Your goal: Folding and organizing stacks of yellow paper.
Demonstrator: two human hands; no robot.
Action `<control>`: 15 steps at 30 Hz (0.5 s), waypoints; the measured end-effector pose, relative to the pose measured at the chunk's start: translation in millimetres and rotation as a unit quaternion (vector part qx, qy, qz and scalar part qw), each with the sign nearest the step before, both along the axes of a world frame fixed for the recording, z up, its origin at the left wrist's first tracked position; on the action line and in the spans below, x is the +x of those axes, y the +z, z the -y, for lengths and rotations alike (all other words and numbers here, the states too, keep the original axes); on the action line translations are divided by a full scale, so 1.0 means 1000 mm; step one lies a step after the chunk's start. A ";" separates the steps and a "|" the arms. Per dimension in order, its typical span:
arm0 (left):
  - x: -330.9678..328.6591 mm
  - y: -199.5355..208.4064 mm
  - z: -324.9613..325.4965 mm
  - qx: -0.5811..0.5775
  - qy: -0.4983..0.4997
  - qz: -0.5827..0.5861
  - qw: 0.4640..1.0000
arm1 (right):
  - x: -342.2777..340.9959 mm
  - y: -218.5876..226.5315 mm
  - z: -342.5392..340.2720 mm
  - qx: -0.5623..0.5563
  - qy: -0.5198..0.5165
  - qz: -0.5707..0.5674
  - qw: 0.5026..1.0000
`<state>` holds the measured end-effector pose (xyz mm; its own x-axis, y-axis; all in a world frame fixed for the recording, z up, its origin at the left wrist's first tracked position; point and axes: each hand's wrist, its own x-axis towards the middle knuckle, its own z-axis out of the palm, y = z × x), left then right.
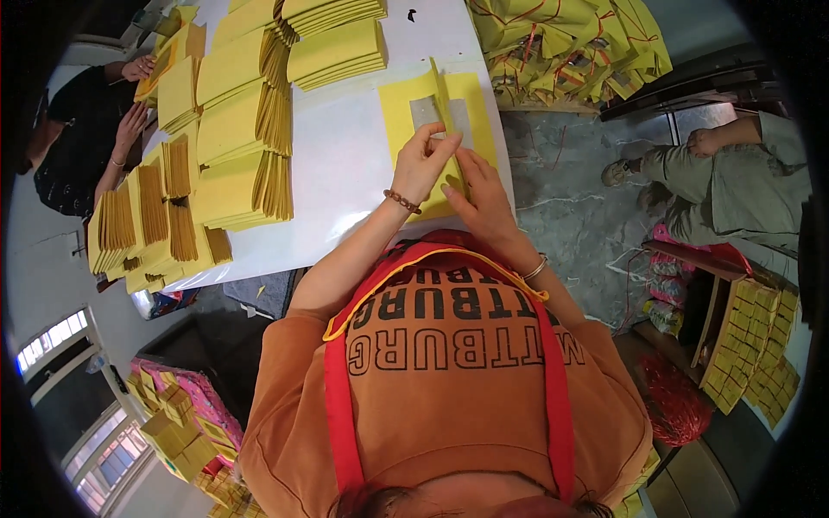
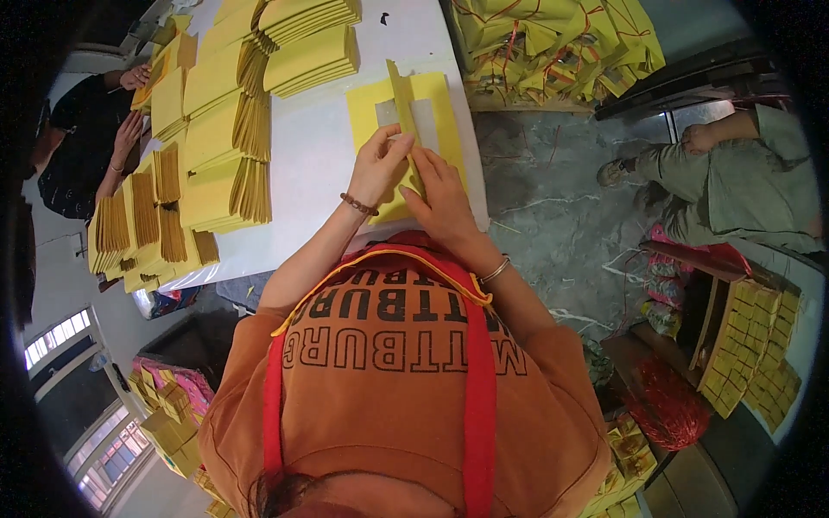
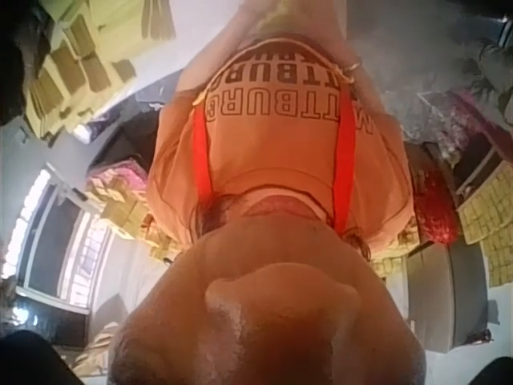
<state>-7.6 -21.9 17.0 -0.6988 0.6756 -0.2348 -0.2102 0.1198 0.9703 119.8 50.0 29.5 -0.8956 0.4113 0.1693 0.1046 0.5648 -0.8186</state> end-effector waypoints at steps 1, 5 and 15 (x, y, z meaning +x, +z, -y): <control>0.000 0.001 0.000 0.011 -0.003 0.012 1.000 | -0.001 0.000 0.001 0.012 -0.003 0.002 1.000; -0.005 0.002 0.003 0.012 -0.036 0.057 0.998 | -0.001 -0.007 -0.005 -0.043 0.009 -0.006 0.999; 0.000 -0.014 -0.002 0.078 0.045 0.059 0.994 | -0.025 -0.019 -0.006 -0.424 -0.071 -0.059 0.901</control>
